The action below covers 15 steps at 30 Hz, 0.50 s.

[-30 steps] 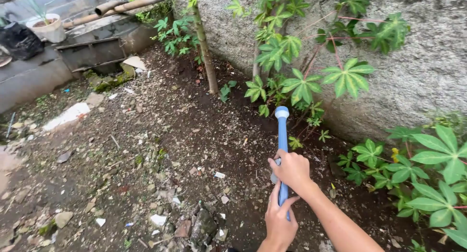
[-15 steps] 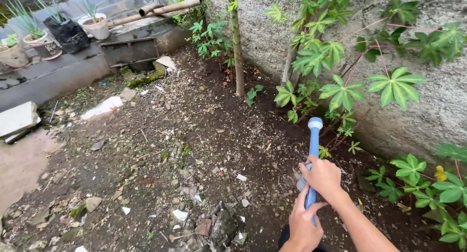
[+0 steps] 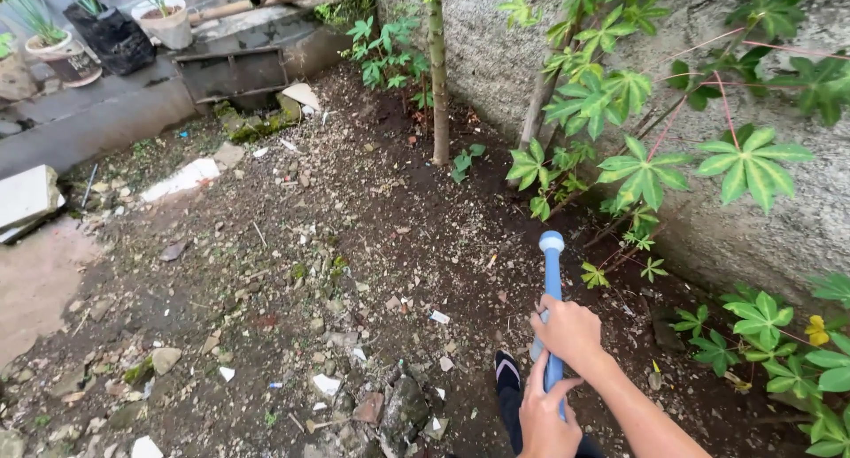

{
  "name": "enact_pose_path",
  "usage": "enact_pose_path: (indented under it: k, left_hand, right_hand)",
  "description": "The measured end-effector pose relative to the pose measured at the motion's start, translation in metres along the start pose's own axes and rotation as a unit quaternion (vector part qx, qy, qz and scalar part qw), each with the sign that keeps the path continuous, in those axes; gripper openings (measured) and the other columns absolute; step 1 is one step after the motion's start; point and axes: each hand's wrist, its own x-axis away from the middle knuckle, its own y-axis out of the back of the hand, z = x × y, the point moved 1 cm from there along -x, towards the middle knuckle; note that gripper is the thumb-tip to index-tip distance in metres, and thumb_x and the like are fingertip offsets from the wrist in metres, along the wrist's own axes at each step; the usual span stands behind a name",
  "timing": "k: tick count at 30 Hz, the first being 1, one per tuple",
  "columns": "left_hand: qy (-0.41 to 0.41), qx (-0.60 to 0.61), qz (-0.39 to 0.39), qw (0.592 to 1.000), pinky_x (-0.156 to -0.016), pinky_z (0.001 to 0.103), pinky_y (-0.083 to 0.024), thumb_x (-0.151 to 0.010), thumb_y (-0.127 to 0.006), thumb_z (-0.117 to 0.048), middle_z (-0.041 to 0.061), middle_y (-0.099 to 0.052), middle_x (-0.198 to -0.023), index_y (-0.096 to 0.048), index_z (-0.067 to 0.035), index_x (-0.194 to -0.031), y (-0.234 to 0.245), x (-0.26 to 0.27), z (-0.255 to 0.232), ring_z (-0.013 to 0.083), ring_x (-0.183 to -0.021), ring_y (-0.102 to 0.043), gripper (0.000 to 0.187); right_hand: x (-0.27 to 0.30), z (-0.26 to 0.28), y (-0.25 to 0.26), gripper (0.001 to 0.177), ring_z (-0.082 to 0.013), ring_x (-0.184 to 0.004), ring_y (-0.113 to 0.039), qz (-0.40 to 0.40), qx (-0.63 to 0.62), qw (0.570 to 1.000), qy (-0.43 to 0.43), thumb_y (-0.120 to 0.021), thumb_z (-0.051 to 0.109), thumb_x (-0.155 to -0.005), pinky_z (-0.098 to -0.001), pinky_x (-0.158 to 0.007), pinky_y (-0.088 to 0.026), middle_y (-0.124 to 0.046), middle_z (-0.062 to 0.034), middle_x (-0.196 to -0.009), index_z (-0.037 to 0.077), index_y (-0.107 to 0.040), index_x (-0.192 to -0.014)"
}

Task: Watering various potted and ground plants in a backyard garden using a hose with a spray nozzle.

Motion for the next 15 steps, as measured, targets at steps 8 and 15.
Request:
enact_pose_path:
  k: [8,15]
  left_hand:
    - [0.037,-0.046,-0.022,0.998,-0.092,0.050,-0.057,-0.080,-0.053,0.009,0.002,-0.042,-0.157,-0.078,-0.029,-0.106,-0.011,-0.053,0.007,0.0326,-0.135,-0.049,0.051]
    - [0.297,0.085,0.040,0.950,-0.073,0.020,-0.053,-0.077,-0.068,-0.010,-0.012,-0.058,-0.130,-0.078,-0.043,-0.119,-0.034,-0.123,0.031,0.0071,-0.094,-0.058,0.053]
  right_hand:
    - [-0.052,0.002,0.004,0.027,-0.0153,-0.054,-0.065,0.008,-0.032,0.999,0.002,-0.057,0.044,-0.099,-0.0301,-0.049,-0.053,-0.070,0.0025,-0.068,0.020,-0.066,-0.091]
    - [-0.106,-0.028,-0.015,0.027,-0.0174,-0.063,-0.067,0.087,-0.039,0.995,-0.017,-0.062,0.043,-0.099,-0.0306,-0.053,-0.056,-0.071,-0.0011,-0.081,0.017,-0.062,-0.091]
